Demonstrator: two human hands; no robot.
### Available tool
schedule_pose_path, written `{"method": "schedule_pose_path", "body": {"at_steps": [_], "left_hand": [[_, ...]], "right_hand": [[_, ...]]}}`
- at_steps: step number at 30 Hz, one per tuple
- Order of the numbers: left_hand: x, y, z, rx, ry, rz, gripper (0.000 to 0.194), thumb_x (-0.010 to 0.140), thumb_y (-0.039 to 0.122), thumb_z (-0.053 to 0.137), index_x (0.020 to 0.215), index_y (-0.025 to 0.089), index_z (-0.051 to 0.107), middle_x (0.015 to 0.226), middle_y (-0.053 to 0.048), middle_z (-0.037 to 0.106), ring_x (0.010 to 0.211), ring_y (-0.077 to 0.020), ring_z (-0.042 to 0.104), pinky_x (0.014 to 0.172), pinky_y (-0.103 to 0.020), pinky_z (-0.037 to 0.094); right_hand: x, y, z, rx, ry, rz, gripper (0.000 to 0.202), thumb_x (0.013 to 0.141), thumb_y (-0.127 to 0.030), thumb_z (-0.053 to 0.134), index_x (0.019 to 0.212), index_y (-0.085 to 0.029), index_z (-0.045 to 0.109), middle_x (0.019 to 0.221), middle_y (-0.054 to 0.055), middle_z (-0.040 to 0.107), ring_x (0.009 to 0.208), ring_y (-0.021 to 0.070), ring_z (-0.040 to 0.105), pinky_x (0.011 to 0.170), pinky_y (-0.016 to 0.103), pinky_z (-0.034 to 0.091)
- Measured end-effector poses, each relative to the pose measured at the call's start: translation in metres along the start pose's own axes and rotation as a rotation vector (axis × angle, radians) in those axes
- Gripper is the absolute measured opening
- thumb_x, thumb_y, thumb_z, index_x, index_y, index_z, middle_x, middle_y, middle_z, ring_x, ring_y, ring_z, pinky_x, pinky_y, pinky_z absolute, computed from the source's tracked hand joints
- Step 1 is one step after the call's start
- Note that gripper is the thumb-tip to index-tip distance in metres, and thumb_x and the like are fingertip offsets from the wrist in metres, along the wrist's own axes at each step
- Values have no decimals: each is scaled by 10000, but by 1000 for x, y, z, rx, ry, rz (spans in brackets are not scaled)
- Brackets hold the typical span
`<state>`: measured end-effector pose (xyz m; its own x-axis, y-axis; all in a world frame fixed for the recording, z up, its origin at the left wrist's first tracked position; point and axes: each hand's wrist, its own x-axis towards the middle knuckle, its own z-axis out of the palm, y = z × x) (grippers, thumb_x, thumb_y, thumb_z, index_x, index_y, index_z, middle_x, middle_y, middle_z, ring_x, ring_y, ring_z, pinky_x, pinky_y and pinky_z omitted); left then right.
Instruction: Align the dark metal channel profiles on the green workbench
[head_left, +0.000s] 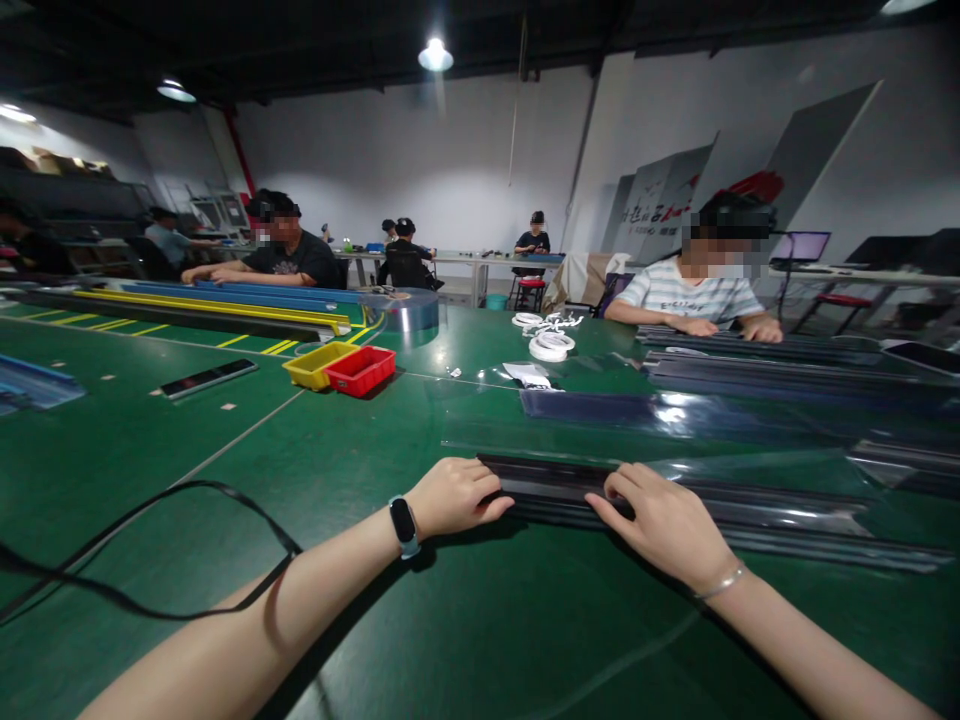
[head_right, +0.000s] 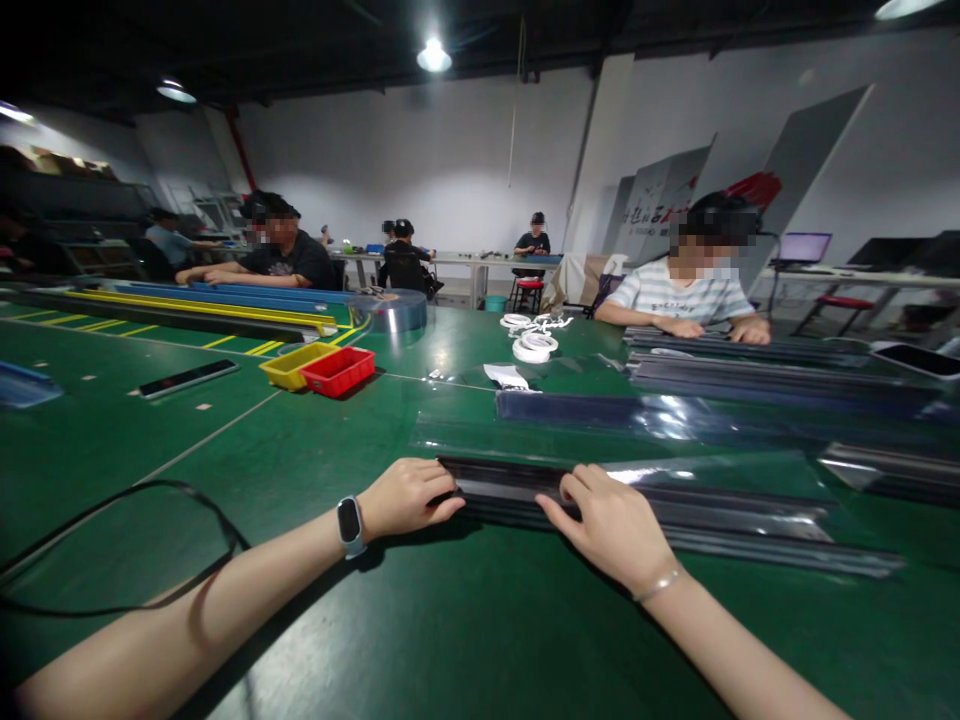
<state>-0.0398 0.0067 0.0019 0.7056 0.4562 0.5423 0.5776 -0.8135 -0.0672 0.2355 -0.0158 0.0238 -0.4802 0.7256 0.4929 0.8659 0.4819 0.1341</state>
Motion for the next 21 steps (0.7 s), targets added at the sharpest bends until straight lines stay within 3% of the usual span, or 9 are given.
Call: {"method": "schedule_pose_path", "body": {"at_steps": [21], "left_hand": [[1,1,1,-9,3,-5,271,838,350,376,735,172,552,659,-21,574,674,-124,558,641,-245,434]], "right_hand": [[-6,1,7,-16,-21,17,382,830,-442,340,637,-190,553,668,35,536,649,135,513,540,247,348]]}}
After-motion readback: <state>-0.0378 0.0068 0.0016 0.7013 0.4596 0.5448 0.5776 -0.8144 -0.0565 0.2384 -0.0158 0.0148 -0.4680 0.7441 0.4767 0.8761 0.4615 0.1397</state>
